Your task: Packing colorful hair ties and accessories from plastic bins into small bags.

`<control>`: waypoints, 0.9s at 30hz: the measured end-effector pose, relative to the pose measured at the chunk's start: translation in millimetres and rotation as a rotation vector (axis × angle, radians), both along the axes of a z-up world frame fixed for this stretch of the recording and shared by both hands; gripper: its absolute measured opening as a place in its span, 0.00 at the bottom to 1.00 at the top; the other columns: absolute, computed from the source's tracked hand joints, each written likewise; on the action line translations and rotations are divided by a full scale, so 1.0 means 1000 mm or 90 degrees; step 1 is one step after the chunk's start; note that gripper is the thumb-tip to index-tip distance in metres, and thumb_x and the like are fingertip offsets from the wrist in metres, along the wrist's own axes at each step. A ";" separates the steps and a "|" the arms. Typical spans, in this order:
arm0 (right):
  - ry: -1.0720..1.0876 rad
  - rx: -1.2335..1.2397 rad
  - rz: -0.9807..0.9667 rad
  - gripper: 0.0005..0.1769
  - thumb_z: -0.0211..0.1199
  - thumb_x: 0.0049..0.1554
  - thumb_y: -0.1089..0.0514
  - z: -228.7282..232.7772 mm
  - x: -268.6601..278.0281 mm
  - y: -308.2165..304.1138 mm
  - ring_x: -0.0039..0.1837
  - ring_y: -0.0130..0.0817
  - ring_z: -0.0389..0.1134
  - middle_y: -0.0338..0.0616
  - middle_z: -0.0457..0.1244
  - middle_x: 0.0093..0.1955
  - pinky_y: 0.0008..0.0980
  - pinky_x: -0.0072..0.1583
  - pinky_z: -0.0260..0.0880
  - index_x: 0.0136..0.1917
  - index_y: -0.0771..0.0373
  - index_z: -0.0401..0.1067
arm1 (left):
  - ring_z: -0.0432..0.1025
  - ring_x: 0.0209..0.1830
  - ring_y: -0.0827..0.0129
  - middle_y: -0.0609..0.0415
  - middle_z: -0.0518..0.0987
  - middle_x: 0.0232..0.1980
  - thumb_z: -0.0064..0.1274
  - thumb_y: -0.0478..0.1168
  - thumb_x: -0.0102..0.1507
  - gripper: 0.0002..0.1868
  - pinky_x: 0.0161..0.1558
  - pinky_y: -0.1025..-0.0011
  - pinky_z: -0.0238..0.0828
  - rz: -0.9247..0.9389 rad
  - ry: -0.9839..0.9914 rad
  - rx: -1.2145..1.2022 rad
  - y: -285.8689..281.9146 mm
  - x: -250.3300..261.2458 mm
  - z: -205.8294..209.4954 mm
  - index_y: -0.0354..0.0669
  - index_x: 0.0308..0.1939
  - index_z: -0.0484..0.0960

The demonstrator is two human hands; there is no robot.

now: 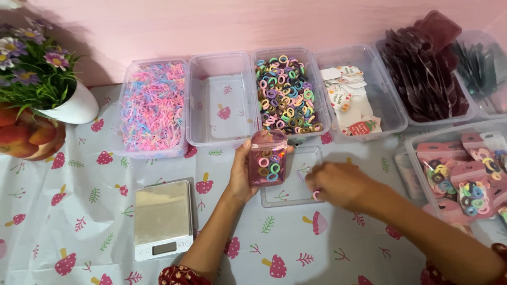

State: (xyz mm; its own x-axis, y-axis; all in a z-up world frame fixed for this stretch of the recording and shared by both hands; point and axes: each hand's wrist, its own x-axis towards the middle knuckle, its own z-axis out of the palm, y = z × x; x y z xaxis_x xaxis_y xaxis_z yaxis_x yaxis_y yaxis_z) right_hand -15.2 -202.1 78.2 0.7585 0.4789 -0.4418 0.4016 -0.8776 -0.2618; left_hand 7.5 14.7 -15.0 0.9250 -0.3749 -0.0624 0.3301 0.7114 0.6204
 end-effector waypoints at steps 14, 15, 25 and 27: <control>-0.237 0.338 -0.073 0.06 0.69 0.53 0.60 0.060 0.014 0.009 0.45 0.43 0.74 0.42 0.71 0.39 0.41 0.48 0.73 0.45 0.49 0.78 | 0.73 0.61 0.47 0.30 0.76 0.62 0.39 0.55 0.68 0.32 0.64 0.54 0.68 -0.021 -0.044 0.066 -0.014 -0.009 -0.001 0.33 0.66 0.73; -0.276 0.401 -0.061 0.07 0.68 0.54 0.62 0.060 0.016 0.013 0.45 0.37 0.73 0.37 0.71 0.39 0.35 0.48 0.72 0.45 0.49 0.79 | 0.71 0.63 0.46 0.30 0.75 0.63 0.38 0.56 0.69 0.32 0.66 0.53 0.67 -0.030 -0.063 0.063 -0.015 -0.008 -0.005 0.33 0.66 0.72; -0.468 0.523 0.075 0.06 0.71 0.53 0.66 0.023 0.026 0.017 0.50 0.33 0.71 0.36 0.70 0.51 0.31 0.52 0.73 0.44 0.57 0.80 | 0.72 0.61 0.46 0.32 0.76 0.61 0.43 0.58 0.67 0.34 0.63 0.51 0.69 -0.005 -0.009 0.078 -0.016 -0.011 0.021 0.36 0.67 0.72; -0.400 0.572 0.045 0.08 0.66 0.56 0.69 0.024 0.029 0.011 0.50 0.41 0.72 0.47 0.70 0.52 0.39 0.52 0.74 0.49 0.62 0.80 | 0.74 0.59 0.49 0.34 0.78 0.60 0.42 0.58 0.66 0.33 0.61 0.53 0.71 0.025 0.033 0.069 -0.017 -0.018 0.024 0.35 0.65 0.75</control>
